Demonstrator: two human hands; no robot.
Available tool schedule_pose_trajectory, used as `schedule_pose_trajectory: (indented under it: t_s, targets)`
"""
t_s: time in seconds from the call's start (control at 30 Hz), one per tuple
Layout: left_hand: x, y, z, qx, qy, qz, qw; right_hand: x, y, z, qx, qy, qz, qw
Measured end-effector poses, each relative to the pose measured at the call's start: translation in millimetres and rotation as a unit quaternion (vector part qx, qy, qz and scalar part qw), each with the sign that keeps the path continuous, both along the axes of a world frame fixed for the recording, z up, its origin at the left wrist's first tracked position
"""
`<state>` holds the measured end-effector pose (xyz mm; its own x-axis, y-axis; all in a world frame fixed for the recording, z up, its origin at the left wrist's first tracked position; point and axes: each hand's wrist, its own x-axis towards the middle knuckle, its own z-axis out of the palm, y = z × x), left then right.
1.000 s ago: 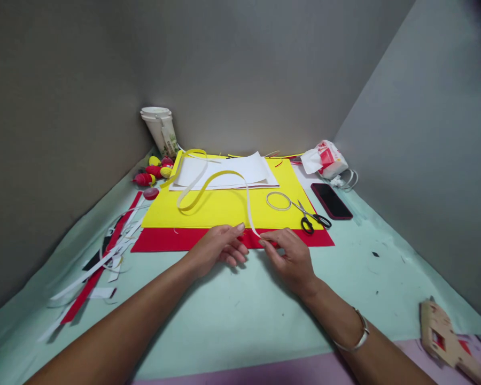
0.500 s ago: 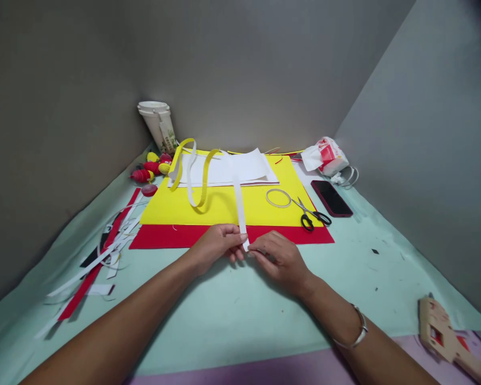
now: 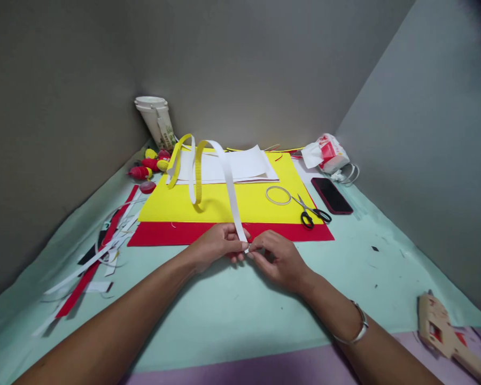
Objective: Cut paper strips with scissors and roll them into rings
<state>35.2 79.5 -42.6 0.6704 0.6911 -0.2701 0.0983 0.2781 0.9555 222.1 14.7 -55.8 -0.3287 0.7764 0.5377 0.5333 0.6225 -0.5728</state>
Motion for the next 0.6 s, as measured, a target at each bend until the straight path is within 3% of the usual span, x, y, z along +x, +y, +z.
schedule_pose_trajectory:
  t_s: [0.33,0.6]
  targets:
    - [-2.1,0.7,-1.9,0.006,-0.002,-0.048,0.999,0.2,-1.4,-0.4,-0.084,-0.007,-0.013,0.996]
    - [-1.8,1.3,-4.0,0.008,0.012,-0.041,0.999,-1.9,-1.6,0.8,-0.137,0.026,-0.027,0.99]
